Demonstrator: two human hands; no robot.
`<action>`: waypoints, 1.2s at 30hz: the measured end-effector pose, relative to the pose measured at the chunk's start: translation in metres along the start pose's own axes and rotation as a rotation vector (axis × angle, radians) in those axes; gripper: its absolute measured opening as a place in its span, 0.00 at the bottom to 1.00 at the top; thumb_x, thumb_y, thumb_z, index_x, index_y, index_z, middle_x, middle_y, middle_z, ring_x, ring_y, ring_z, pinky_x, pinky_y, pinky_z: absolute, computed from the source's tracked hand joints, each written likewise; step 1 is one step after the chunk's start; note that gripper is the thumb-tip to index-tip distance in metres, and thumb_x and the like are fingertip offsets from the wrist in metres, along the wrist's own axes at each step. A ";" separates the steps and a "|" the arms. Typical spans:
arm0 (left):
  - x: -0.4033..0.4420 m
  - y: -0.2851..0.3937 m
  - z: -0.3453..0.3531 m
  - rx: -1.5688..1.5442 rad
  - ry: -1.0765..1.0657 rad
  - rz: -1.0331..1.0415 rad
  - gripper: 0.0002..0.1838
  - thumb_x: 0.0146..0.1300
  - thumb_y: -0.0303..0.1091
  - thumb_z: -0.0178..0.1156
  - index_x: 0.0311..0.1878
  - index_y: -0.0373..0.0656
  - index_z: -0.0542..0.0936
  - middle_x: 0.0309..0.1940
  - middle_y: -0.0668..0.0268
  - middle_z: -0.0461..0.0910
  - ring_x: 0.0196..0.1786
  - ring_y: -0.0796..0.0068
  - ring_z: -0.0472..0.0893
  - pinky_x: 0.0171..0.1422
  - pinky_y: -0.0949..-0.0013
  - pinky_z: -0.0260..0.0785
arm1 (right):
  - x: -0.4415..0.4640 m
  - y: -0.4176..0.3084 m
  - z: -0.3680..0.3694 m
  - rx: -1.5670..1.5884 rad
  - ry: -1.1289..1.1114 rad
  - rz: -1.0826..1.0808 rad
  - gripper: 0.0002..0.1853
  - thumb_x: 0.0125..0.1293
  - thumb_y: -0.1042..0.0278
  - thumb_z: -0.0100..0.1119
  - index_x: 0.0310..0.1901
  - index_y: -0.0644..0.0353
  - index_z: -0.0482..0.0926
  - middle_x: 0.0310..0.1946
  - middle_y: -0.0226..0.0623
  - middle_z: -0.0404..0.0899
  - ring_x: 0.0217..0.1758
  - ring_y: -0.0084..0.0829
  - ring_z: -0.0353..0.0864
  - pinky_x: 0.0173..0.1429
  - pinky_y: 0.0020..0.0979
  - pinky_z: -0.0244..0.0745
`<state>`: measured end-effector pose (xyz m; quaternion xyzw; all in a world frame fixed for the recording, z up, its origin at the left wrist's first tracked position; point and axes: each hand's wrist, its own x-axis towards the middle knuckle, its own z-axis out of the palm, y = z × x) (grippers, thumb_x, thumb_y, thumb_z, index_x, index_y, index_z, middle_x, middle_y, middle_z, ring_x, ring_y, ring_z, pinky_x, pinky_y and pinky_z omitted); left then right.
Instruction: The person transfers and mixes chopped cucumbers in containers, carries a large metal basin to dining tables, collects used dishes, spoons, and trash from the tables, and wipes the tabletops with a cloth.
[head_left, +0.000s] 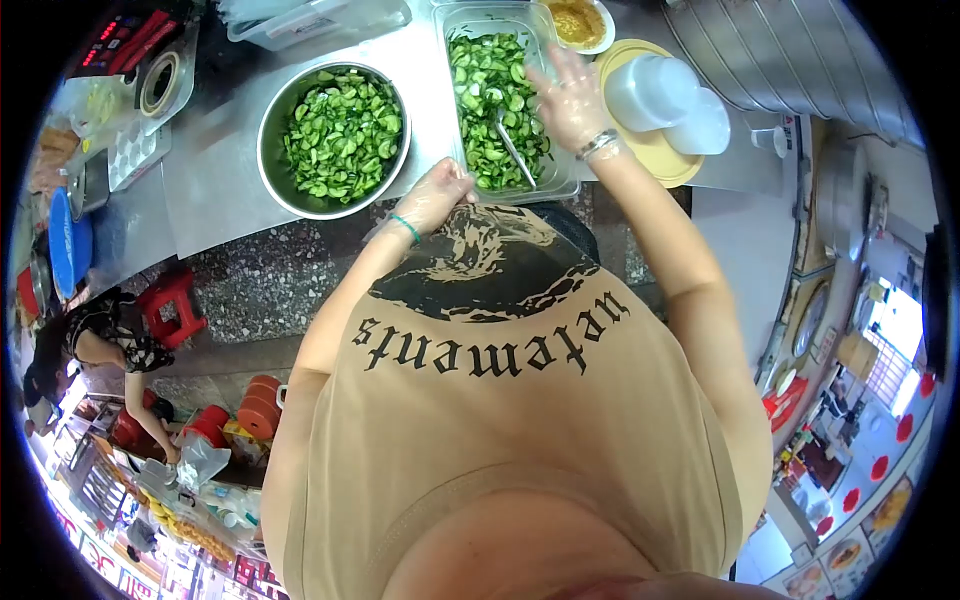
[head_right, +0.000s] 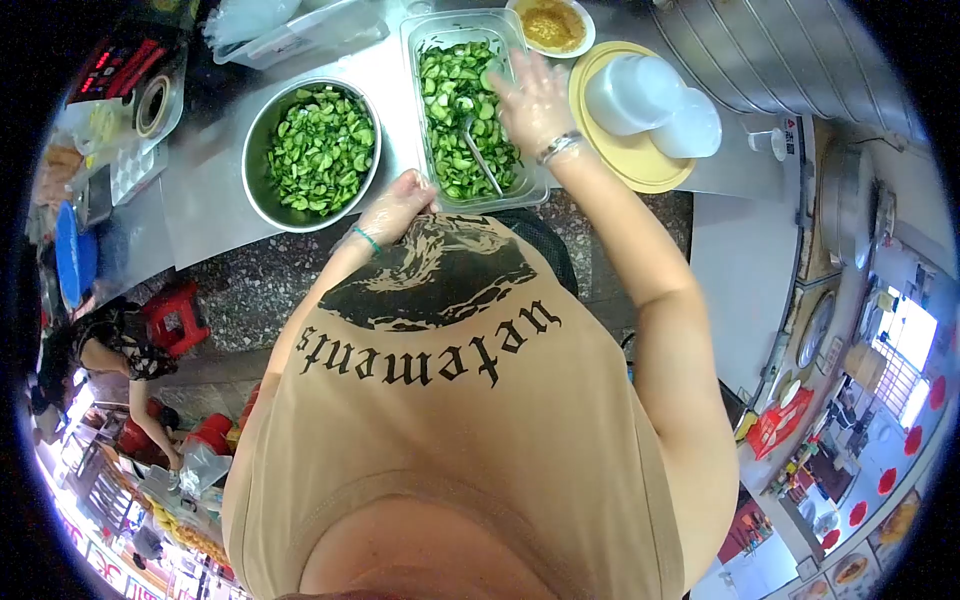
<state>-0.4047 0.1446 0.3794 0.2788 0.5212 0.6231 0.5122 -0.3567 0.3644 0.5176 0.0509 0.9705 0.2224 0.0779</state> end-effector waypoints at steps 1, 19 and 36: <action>0.000 0.000 -0.002 -0.009 -0.001 -0.008 0.10 0.70 0.38 0.51 0.37 0.42 0.68 0.29 0.69 0.77 0.35 0.81 0.74 0.46 0.75 0.68 | 0.006 0.005 0.002 -0.002 0.045 0.097 0.25 0.60 0.65 0.53 0.61 0.41 0.71 0.71 0.49 0.52 0.73 0.48 0.51 0.73 0.54 0.48; 0.013 0.006 -0.005 0.449 1.054 0.042 0.21 0.56 0.45 0.61 0.42 0.35 0.75 0.41 0.47 0.78 0.46 0.48 0.78 0.50 0.56 0.70 | 0.003 -0.011 0.036 1.029 -0.399 0.530 0.22 0.61 0.51 0.59 0.35 0.67 0.71 0.18 0.40 0.76 0.19 0.32 0.77 0.31 0.33 0.73; -0.021 0.052 0.021 0.977 0.560 -0.473 0.14 0.67 0.30 0.44 0.50 0.35 0.72 0.42 0.50 0.81 0.48 0.53 0.81 0.47 0.55 0.75 | 0.024 -0.041 0.064 1.098 -0.400 0.263 0.21 0.60 0.53 0.54 0.40 0.67 0.77 0.27 0.47 0.81 0.30 0.40 0.82 0.41 0.37 0.76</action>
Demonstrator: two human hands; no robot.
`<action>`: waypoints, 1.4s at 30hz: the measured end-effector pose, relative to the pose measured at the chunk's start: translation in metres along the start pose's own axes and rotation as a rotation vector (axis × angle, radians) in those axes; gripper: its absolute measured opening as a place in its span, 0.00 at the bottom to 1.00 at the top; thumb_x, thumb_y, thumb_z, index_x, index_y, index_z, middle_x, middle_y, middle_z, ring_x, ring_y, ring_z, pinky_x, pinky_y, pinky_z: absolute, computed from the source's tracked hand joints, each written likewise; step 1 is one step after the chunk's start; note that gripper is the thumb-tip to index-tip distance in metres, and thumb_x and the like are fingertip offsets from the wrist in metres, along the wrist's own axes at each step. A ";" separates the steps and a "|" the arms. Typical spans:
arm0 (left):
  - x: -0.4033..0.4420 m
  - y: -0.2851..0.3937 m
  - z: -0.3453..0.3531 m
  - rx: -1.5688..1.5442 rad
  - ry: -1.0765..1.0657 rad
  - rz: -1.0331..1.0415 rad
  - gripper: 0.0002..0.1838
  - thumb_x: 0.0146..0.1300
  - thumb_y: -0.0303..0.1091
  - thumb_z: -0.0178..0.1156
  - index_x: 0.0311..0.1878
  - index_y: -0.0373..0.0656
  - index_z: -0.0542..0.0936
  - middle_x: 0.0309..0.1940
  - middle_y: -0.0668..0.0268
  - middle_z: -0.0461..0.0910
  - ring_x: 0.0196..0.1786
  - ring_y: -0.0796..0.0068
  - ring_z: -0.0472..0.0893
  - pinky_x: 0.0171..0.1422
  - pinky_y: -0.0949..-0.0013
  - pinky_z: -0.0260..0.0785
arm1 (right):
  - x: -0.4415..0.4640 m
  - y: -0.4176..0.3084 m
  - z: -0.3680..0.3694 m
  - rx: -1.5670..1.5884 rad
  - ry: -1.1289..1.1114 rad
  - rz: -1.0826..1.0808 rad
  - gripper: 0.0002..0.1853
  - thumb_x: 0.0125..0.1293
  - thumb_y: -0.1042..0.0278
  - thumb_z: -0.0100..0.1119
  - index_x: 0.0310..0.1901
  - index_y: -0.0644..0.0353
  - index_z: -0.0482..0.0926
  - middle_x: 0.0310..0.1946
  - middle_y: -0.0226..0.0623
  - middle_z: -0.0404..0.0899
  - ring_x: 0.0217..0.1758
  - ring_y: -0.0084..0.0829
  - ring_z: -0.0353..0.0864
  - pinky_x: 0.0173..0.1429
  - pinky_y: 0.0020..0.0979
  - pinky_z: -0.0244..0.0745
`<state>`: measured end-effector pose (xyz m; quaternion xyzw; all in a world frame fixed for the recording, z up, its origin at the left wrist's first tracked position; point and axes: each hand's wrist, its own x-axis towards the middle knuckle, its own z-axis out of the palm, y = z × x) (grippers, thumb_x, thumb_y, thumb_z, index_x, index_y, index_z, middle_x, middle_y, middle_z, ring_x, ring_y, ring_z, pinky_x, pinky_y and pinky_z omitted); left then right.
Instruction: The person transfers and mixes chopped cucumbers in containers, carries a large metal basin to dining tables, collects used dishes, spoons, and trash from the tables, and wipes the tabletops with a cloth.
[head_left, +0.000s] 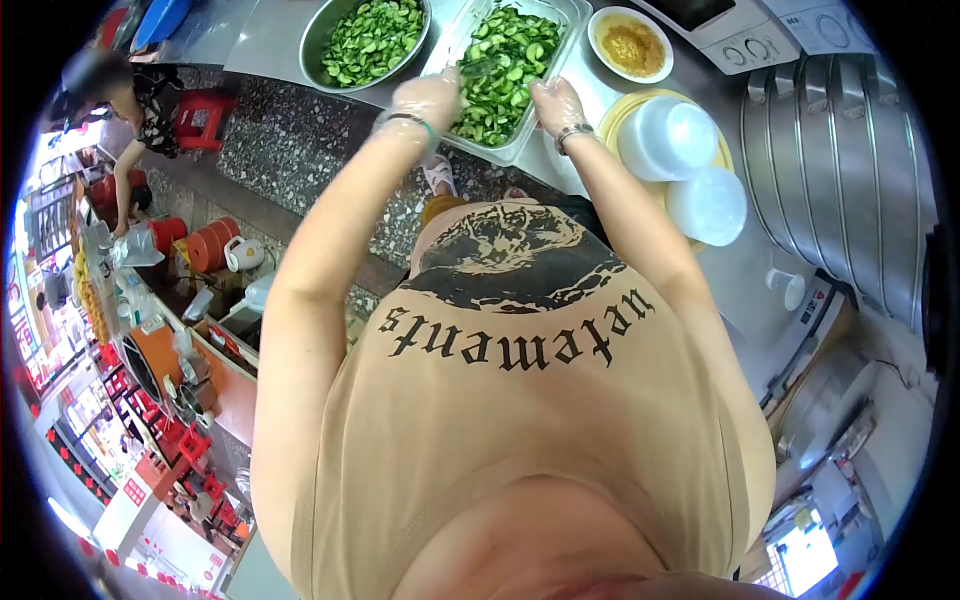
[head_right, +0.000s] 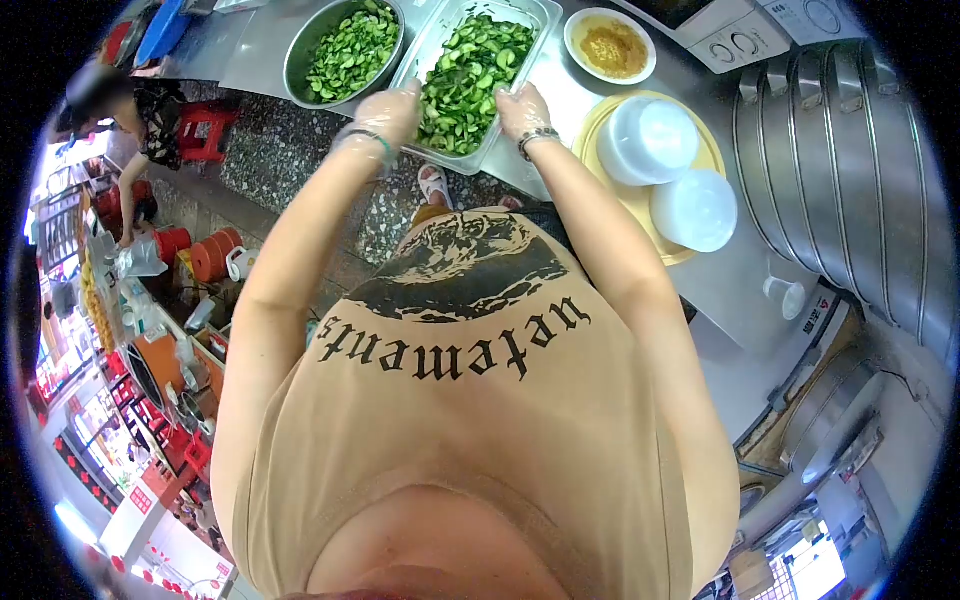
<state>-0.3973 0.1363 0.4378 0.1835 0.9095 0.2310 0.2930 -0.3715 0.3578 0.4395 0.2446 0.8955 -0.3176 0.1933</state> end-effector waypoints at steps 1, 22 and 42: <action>-0.002 -0.012 0.004 0.056 0.064 0.031 0.13 0.66 0.30 0.45 0.50 0.36 0.73 0.40 0.52 0.81 0.46 0.55 0.81 0.46 0.56 0.75 | 0.007 0.009 0.008 -0.021 0.037 -0.036 0.22 0.60 0.52 0.54 0.41 0.67 0.77 0.30 0.49 0.81 0.34 0.42 0.82 0.44 0.38 0.75; -0.022 -0.065 -0.001 0.180 0.653 0.680 0.20 0.53 0.25 0.55 0.52 0.45 0.76 0.34 0.65 0.72 0.41 0.67 0.75 0.45 0.67 0.72 | 0.007 0.024 0.022 -0.100 0.091 -0.209 0.22 0.65 0.52 0.54 0.31 0.69 0.70 0.18 0.39 0.74 0.19 0.30 0.77 0.25 0.31 0.75; -0.042 -0.032 0.031 -0.811 -0.015 0.095 0.19 0.66 0.28 0.49 0.59 0.39 0.75 0.34 0.64 0.78 0.36 0.77 0.76 0.42 0.75 0.69 | -0.010 0.019 0.016 -0.089 0.034 -0.128 0.22 0.61 0.53 0.56 0.40 0.69 0.73 0.28 0.47 0.78 0.33 0.40 0.79 0.40 0.37 0.74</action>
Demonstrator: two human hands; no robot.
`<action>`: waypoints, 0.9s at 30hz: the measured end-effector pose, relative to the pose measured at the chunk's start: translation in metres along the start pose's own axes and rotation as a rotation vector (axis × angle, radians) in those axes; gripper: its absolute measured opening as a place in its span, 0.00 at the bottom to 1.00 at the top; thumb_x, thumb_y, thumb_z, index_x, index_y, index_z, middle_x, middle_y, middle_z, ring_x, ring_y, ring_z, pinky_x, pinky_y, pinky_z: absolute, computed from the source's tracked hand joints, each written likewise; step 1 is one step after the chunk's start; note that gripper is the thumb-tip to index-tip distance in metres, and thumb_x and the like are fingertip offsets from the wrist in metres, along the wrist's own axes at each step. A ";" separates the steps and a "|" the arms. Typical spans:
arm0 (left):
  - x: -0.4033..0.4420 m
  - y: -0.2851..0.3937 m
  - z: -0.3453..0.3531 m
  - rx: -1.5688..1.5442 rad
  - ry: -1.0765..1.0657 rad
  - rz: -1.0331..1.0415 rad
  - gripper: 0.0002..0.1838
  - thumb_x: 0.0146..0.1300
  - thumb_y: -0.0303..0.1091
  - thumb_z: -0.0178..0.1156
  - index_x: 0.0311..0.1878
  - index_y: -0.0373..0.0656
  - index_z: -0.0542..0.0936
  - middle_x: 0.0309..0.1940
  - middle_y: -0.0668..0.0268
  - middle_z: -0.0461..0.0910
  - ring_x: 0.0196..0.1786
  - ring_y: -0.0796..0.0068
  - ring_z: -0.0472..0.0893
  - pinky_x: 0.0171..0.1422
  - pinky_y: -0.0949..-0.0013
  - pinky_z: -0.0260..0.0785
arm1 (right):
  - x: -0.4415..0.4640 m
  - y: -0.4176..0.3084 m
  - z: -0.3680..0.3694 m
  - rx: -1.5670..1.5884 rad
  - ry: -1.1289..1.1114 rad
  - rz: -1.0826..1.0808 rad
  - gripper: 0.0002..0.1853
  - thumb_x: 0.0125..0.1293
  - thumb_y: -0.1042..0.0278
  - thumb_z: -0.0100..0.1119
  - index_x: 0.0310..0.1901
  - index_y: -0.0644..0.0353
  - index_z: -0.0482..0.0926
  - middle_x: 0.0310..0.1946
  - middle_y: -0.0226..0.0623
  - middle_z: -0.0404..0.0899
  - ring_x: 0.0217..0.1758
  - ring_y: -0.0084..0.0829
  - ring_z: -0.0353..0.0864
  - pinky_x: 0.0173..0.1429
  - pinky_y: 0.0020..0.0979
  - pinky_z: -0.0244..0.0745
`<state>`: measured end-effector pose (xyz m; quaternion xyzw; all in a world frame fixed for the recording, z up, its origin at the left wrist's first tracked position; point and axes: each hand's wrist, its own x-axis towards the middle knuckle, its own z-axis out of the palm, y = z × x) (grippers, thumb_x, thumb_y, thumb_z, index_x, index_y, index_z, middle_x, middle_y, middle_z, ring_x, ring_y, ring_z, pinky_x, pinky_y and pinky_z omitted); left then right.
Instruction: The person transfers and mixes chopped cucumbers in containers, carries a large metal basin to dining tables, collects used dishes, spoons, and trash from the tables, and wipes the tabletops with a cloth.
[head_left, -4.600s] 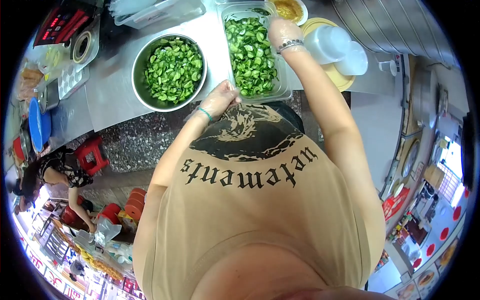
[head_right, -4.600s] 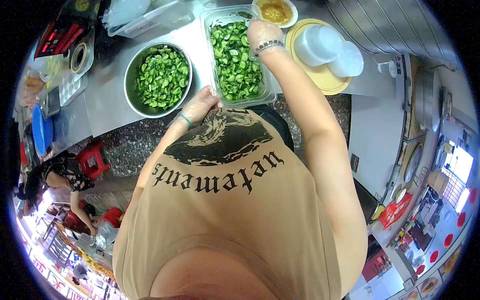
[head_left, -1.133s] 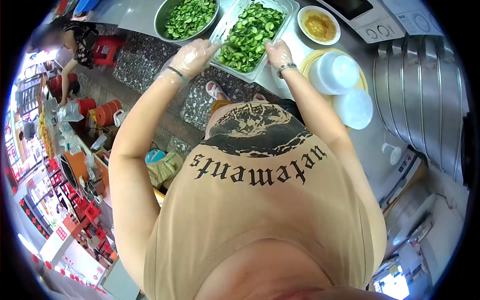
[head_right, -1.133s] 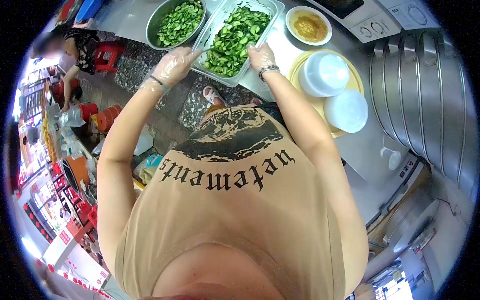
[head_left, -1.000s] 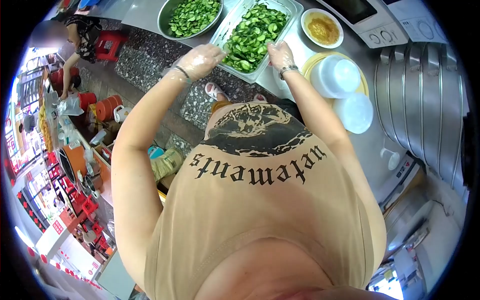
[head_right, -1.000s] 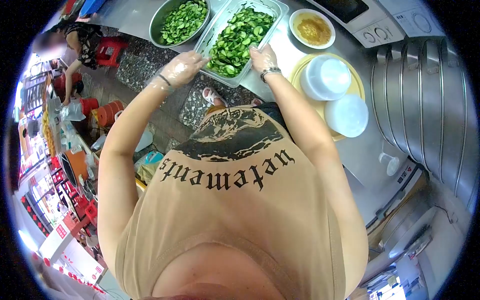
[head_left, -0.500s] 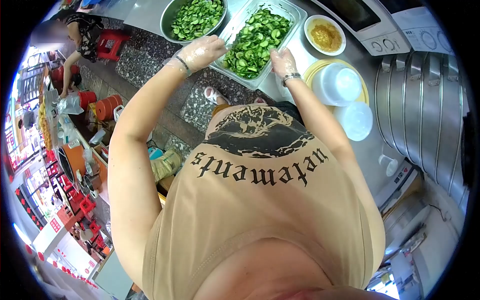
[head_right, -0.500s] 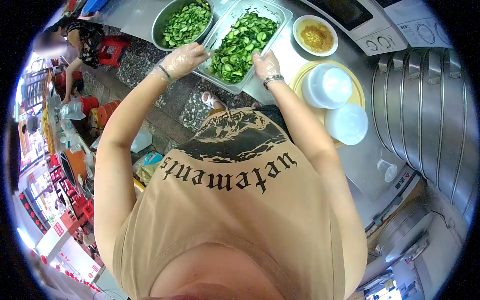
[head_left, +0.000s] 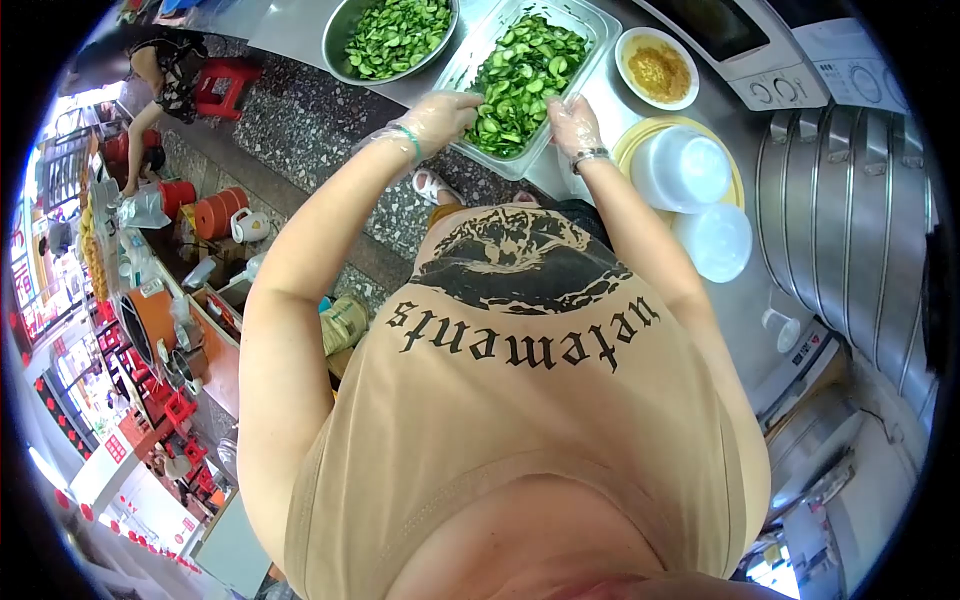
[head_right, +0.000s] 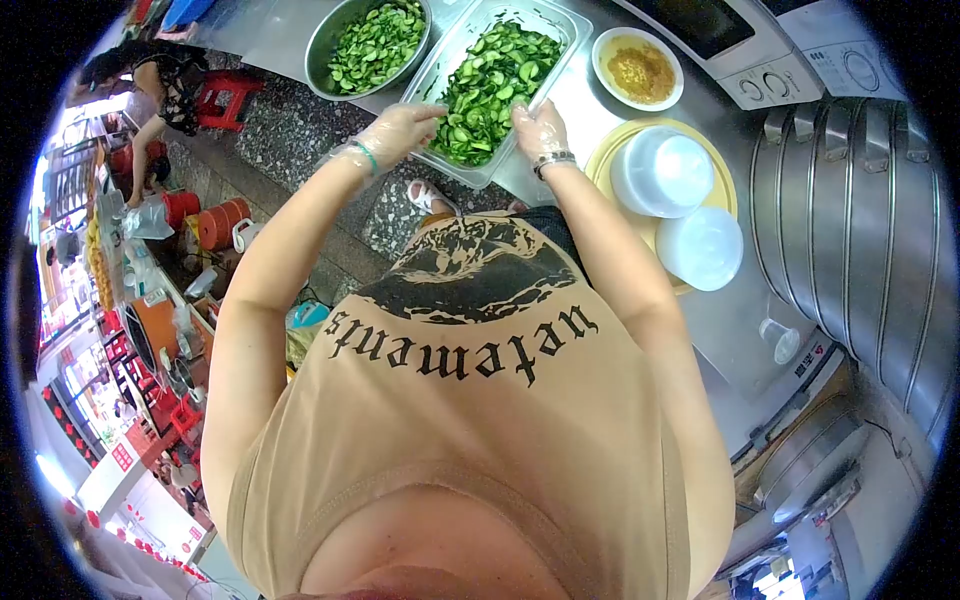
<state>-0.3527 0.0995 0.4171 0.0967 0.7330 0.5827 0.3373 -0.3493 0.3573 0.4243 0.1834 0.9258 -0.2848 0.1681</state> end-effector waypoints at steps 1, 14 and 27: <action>0.000 0.001 0.002 0.000 -0.001 0.000 0.19 0.66 0.28 0.49 0.59 0.39 0.75 0.34 0.64 0.78 0.36 0.77 0.76 0.42 0.75 0.69 | 0.002 0.006 0.002 -0.043 0.034 -0.046 0.21 0.63 0.53 0.57 0.39 0.68 0.72 0.23 0.39 0.76 0.25 0.31 0.78 0.32 0.33 0.75; -0.012 0.046 0.018 -0.573 0.035 -0.139 0.15 0.64 0.37 0.56 0.46 0.39 0.67 0.26 0.69 0.71 0.27 0.82 0.69 0.30 0.78 0.60 | -0.034 -0.089 0.001 -0.407 -0.184 -0.714 0.14 0.61 0.60 0.59 0.48 0.48 0.80 0.34 0.39 0.82 0.36 0.35 0.82 0.40 0.36 0.79; 0.004 -0.041 0.025 0.112 0.457 -0.156 0.26 0.60 0.35 0.50 0.63 0.43 0.69 0.49 0.45 0.77 0.53 0.49 0.76 0.59 0.55 0.66 | 0.001 -0.079 0.004 -0.103 0.192 -0.830 0.09 0.65 0.69 0.53 0.41 0.55 0.82 0.28 0.39 0.80 0.30 0.35 0.80 0.36 0.33 0.77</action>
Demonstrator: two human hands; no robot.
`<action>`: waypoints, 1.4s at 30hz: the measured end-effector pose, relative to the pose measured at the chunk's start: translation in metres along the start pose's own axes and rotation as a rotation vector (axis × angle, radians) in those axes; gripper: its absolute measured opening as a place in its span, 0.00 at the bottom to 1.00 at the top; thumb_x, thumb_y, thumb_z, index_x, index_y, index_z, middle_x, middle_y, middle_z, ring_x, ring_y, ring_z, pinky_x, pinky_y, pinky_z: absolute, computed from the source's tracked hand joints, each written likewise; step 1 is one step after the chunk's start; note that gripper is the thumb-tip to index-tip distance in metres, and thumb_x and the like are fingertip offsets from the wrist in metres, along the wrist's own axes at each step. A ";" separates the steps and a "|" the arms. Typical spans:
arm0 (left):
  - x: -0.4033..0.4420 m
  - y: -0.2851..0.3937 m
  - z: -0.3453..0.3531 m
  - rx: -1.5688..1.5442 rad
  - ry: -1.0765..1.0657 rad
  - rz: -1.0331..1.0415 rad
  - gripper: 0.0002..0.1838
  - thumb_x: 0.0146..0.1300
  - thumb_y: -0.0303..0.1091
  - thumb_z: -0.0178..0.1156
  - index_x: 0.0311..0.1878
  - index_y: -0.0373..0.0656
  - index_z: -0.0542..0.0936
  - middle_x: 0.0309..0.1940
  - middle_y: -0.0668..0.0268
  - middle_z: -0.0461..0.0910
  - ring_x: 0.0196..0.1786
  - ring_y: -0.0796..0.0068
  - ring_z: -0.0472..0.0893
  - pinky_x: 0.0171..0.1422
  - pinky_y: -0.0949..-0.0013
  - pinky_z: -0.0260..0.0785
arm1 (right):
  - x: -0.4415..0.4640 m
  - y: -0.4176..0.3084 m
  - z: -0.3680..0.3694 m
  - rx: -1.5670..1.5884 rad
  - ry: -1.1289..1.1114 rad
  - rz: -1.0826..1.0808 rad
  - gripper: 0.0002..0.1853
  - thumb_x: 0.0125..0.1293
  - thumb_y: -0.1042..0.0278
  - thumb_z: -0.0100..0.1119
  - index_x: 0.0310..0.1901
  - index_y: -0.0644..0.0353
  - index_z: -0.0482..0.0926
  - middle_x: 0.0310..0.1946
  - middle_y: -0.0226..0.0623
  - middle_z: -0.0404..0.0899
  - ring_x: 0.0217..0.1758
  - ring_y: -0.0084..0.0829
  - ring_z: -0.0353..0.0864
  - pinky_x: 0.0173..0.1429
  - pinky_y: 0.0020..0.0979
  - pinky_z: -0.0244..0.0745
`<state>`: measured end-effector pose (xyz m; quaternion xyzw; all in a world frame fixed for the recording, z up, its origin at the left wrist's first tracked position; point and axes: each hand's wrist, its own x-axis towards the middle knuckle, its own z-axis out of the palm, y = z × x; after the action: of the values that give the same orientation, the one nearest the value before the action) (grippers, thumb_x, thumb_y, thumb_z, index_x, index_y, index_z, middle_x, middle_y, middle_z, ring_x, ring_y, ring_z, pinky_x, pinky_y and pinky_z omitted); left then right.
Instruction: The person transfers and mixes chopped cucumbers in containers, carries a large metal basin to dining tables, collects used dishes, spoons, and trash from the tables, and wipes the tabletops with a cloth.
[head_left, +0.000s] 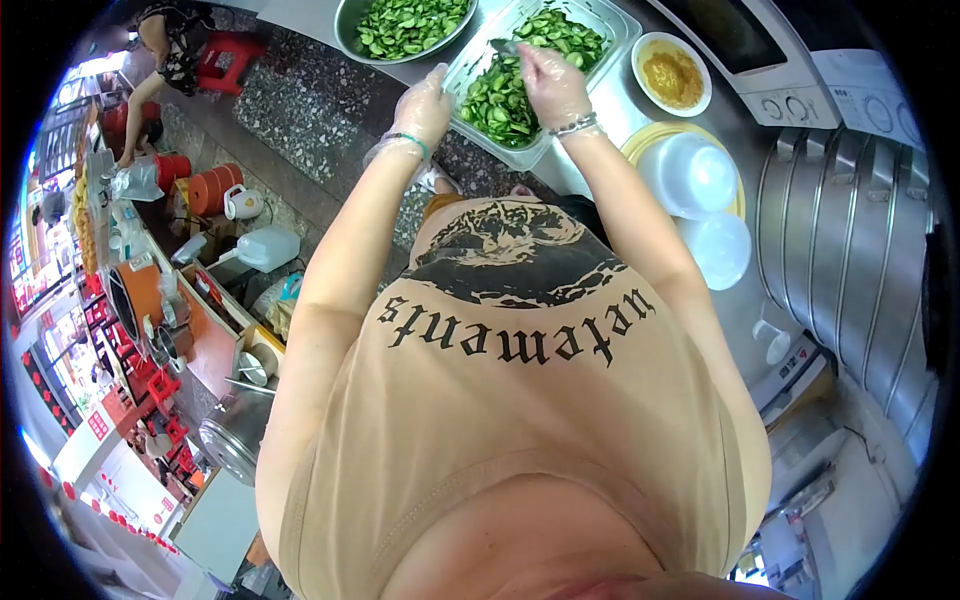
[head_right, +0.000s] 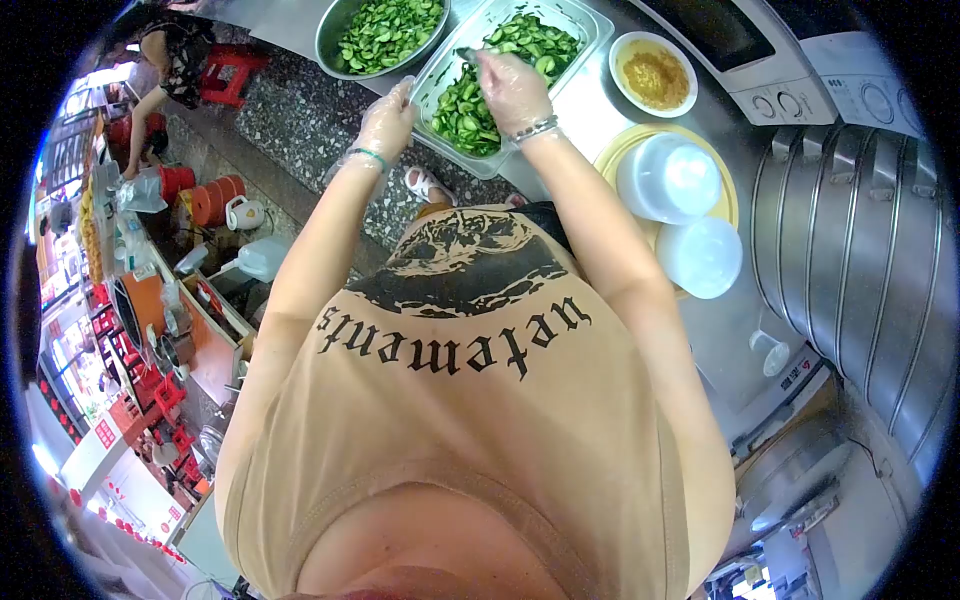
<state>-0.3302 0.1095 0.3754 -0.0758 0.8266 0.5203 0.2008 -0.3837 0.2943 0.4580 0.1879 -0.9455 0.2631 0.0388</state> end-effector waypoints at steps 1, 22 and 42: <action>0.001 -0.004 0.004 -0.057 0.049 0.032 0.25 0.60 0.34 0.49 0.63 0.43 0.69 0.48 0.44 0.77 0.52 0.48 0.77 0.59 0.56 0.66 | -0.005 -0.002 -0.001 -0.082 -0.191 0.044 0.09 0.65 0.69 0.52 0.42 0.55 0.82 0.27 0.38 0.80 0.30 0.34 0.80 0.35 0.33 0.77; 0.007 0.000 -0.005 -0.116 0.036 -0.023 0.26 0.61 0.35 0.48 0.63 0.42 0.69 0.52 0.45 0.75 0.56 0.50 0.75 0.62 0.59 0.65 | 0.004 0.005 0.017 -0.169 -0.197 -0.211 0.11 0.63 0.70 0.52 0.46 0.53 0.78 0.28 0.39 0.79 0.30 0.39 0.80 0.36 0.37 0.77; 0.022 -0.030 0.012 -0.266 0.007 -0.015 0.25 0.64 0.31 0.50 0.66 0.44 0.68 0.30 0.65 0.77 0.25 0.78 0.71 0.31 0.73 0.67 | -0.014 -0.002 0.012 0.013 -0.412 -0.508 0.13 0.60 0.71 0.55 0.47 0.54 0.75 0.30 0.37 0.77 0.30 0.39 0.78 0.31 0.37 0.75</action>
<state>-0.3370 0.1088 0.3366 -0.1098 0.7505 0.6234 0.1902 -0.3699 0.2915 0.4458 0.4671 -0.8548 0.2075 -0.0901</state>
